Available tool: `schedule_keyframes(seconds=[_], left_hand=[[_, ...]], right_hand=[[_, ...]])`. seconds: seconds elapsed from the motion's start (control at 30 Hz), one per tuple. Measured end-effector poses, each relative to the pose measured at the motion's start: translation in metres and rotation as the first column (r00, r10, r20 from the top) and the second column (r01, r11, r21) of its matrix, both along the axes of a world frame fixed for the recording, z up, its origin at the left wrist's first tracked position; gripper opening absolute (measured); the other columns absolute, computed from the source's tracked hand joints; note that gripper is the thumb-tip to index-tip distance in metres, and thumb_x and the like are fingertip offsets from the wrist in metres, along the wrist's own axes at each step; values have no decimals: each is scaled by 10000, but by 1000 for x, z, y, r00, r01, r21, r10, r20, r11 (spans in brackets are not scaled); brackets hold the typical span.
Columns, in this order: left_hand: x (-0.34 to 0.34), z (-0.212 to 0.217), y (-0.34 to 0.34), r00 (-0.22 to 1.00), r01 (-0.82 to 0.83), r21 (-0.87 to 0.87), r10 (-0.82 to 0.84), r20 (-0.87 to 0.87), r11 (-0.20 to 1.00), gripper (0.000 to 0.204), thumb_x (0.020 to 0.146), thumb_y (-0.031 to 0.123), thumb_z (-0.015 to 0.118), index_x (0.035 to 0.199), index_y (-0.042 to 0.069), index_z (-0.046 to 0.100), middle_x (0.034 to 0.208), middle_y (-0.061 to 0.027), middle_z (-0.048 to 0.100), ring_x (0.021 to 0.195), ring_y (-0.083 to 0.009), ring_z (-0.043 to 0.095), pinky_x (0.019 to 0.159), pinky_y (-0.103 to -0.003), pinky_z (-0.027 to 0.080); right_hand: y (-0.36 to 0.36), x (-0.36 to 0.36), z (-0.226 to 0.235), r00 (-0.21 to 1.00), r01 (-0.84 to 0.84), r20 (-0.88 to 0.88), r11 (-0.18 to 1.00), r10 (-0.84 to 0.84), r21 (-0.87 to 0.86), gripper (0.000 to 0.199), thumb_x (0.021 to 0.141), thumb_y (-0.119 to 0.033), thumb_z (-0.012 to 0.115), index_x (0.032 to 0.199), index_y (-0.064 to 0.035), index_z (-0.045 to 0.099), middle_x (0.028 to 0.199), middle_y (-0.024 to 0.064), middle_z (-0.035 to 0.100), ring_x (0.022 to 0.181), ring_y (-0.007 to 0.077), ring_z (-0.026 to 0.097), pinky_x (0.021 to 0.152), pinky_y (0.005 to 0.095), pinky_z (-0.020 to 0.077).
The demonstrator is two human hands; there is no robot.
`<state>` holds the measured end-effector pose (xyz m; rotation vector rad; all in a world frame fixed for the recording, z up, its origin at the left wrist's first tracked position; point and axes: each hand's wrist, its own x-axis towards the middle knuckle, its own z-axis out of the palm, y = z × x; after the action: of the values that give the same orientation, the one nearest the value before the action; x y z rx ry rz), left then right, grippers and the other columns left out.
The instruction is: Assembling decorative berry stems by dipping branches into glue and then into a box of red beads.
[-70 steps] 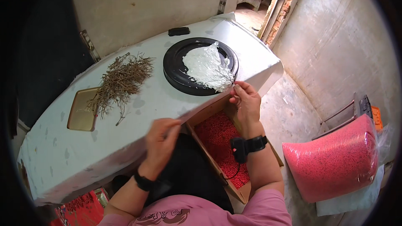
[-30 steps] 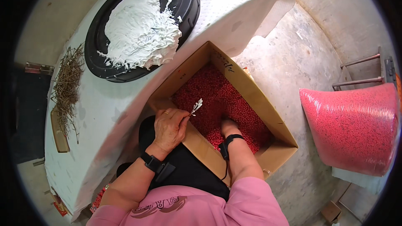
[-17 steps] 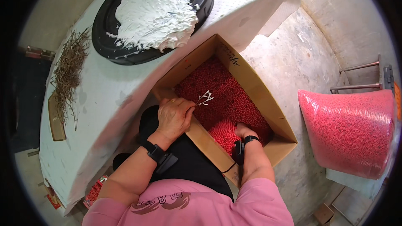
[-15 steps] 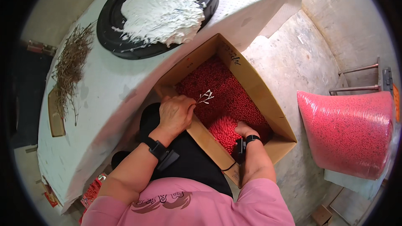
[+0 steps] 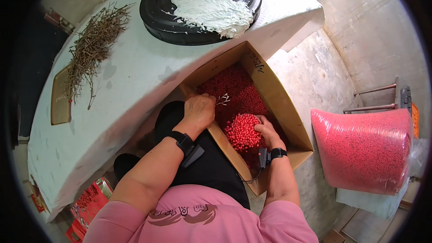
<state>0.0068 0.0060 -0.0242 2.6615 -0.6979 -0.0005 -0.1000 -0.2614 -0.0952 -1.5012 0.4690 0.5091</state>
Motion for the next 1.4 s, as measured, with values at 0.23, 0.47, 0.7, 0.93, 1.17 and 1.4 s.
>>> schedule_keyframes(seconds=[0.23, 0.47, 0.7, 0.93, 1.17, 1.4], left_hand=[[1, -1, 0, 998, -17, 3, 17, -68, 1000, 109, 731, 65, 552, 762, 64, 657, 806, -125, 642, 811, -305, 641, 752, -417, 479], [3, 4, 1, 995, -18, 17, 19, -101, 1000, 108, 745, 64, 549, 780, 59, 651, 839, -129, 642, 832, -309, 637, 776, -415, 476], [1, 3, -2, 996, -41, -27, 39, -82, 999, 84, 753, 65, 546, 767, 58, 628, 848, -129, 641, 834, -306, 633, 780, -422, 473], [3, 1, -5, 997, -46, -38, 43, -63, 998, 86, 749, 59, 543, 777, 54, 624, 842, -128, 639, 837, -312, 631, 772, -420, 477], [5, 3, -9, 995, -67, -28, 64, -75, 997, 99, 728, 46, 553, 793, 49, 627, 860, -129, 634, 857, -313, 629, 785, -415, 483], [3, 8, -3, 990, -86, -31, 82, -116, 996, 119, 712, 34, 563, 815, 42, 623, 874, -135, 630, 872, -318, 625, 789, -423, 490]], right_hand=[[29, 28, 57, 928, 264, 265, 964, -261, 25, 559, 734, -137, 640, 1270, -71, 493, 1155, 87, 588, 1089, 191, 540, 959, 312, 417], [75, 52, 98, 854, 264, 423, 447, 303, -854, 633, 763, -347, 740, 1285, -119, 464, 1104, 165, 596, 995, 327, 606, 869, 415, 498], [22, -3, -65, 951, -308, -295, 351, 91, -884, 684, 715, -483, 726, 1250, -121, 500, 1112, 248, 577, 1043, 417, 559, 864, 518, 478], [-7, -46, -160, 906, 85, -349, 913, -238, -400, 647, 766, -352, 679, 1340, -132, 475, 1223, 139, 603, 1118, 321, 576, 891, 447, 500], [-10, -2, -45, 925, 380, -72, 891, -374, 247, 637, 794, -161, 600, 1401, -91, 422, 1275, 77, 561, 1139, 228, 551, 960, 372, 464], [41, 44, 94, 871, 272, 431, 962, -238, -19, 594, 729, -3, 580, 1310, -42, 463, 1243, 100, 559, 1115, 222, 552, 967, 338, 445]])
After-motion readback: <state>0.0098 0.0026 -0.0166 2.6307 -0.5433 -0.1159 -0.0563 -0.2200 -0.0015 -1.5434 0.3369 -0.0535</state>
